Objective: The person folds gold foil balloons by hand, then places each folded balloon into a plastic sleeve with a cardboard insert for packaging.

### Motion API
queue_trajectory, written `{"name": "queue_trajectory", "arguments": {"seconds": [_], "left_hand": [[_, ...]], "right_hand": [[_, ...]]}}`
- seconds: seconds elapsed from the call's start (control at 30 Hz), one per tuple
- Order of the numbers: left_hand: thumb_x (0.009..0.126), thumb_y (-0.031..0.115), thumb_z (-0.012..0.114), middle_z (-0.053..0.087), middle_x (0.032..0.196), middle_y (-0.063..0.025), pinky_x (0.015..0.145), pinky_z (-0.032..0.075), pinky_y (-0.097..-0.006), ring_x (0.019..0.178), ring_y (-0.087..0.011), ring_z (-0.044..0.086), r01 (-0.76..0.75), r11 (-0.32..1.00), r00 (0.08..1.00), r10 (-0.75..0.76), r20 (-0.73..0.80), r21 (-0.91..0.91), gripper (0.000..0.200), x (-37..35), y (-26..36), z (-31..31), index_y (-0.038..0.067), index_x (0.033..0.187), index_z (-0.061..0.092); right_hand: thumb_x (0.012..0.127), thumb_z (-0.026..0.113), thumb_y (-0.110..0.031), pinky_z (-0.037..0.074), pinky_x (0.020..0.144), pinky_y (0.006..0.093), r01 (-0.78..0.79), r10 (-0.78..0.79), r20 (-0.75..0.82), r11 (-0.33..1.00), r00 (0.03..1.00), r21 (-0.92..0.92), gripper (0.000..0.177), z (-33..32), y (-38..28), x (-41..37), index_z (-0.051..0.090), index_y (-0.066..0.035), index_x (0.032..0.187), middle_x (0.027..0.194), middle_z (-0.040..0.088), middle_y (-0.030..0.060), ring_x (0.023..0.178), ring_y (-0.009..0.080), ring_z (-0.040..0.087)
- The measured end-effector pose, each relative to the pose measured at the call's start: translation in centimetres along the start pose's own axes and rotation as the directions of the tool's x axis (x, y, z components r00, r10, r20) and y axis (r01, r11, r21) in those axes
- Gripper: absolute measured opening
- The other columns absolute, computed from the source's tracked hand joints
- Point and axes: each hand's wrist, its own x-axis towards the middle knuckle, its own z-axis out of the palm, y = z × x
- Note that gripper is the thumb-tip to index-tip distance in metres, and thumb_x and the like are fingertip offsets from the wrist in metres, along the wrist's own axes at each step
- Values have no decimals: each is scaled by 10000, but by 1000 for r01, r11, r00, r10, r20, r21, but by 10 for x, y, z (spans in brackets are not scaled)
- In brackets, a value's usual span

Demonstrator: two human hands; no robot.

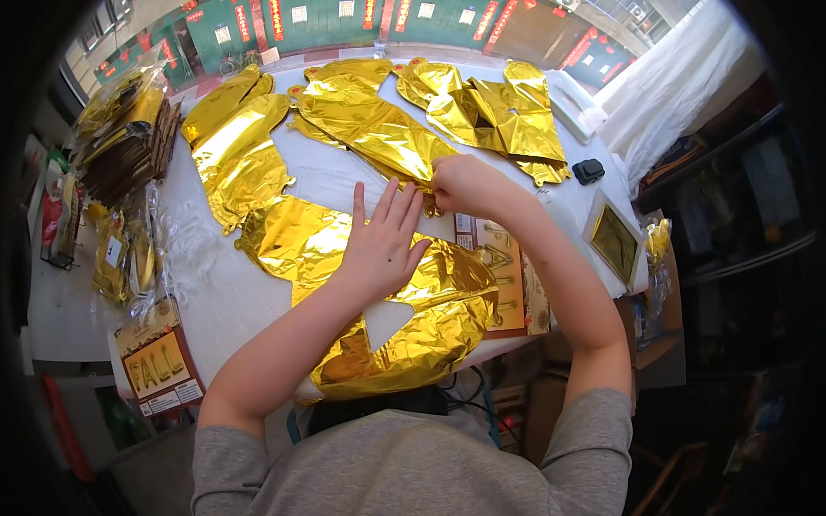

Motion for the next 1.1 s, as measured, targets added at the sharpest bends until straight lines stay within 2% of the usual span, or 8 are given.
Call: {"name": "queue_trajectory", "arguments": {"seconds": [0.17,0.33,0.47,0.57,0.77,0.83,0.93,1.1], "left_hand": [[1041,468,482,323,1659,-211,1234,31,-690,1581,-361,209,25,1000,1000,-25,-1,6,703,-1,0,2,-27,1539,436],[1039,496,471,276,1676,-242,1233,27,-686,1587,-368,189,62,998,998,-63,24,17,726,-1,1,2,-25,1543,434],[1044,497,462,288,1680,-207,1234,25,-688,1589,-337,199,54,998,999,-54,1,16,726,-1,0,2,-29,1543,431],[1046,492,458,306,1676,-187,1235,27,-690,1587,-313,216,39,999,999,-39,14,15,727,-1,0,2,-33,1548,419],[1049,479,457,341,1665,-170,1237,35,-691,1579,-303,248,47,999,999,-47,20,21,724,-2,0,5,-29,1560,396],[1049,475,458,343,1666,-164,1237,37,-690,1578,-303,250,49,999,999,-49,10,23,719,-1,1,5,-25,1561,395],[1048,468,463,356,1662,-159,1235,40,-696,1568,-309,276,25,1000,999,-25,-32,-5,699,-2,0,6,-9,1557,409],[1035,460,478,431,1604,-180,1227,82,-716,1515,-327,363,17,1000,1000,-17,-10,5,673,-1,1,5,-14,1513,461]], "right_hand": [[759,743,-25,541,731,384,-1,1,0,992,1000,125,101,-6,11,7,746,31,844,860,669,129,761,303,665],[714,834,-11,527,649,326,-90,95,3,934,996,346,152,-6,22,12,734,47,813,765,649,92,677,206,644],[713,867,-44,522,629,307,-112,121,0,926,993,359,178,-5,26,15,723,39,776,726,655,74,652,162,639],[726,888,-72,519,630,297,-207,200,58,917,978,340,197,-9,25,18,717,22,755,704,679,66,654,140,646],[843,846,-170,510,644,267,-258,241,92,877,966,406,228,-10,35,19,726,16,789,693,687,36,657,89,612],[889,814,-207,500,649,259,-291,244,160,833,956,470,251,-10,40,18,730,22,828,716,680,2,681,69,596],[880,792,-217,507,633,303,-220,185,120,810,975,543,227,0,50,18,769,9,889,755,710,19,690,95,623],[894,792,-211,489,652,262,-240,179,165,815,970,527,210,-10,53,23,760,-3,904,786,706,-2,717,66,608]]}}
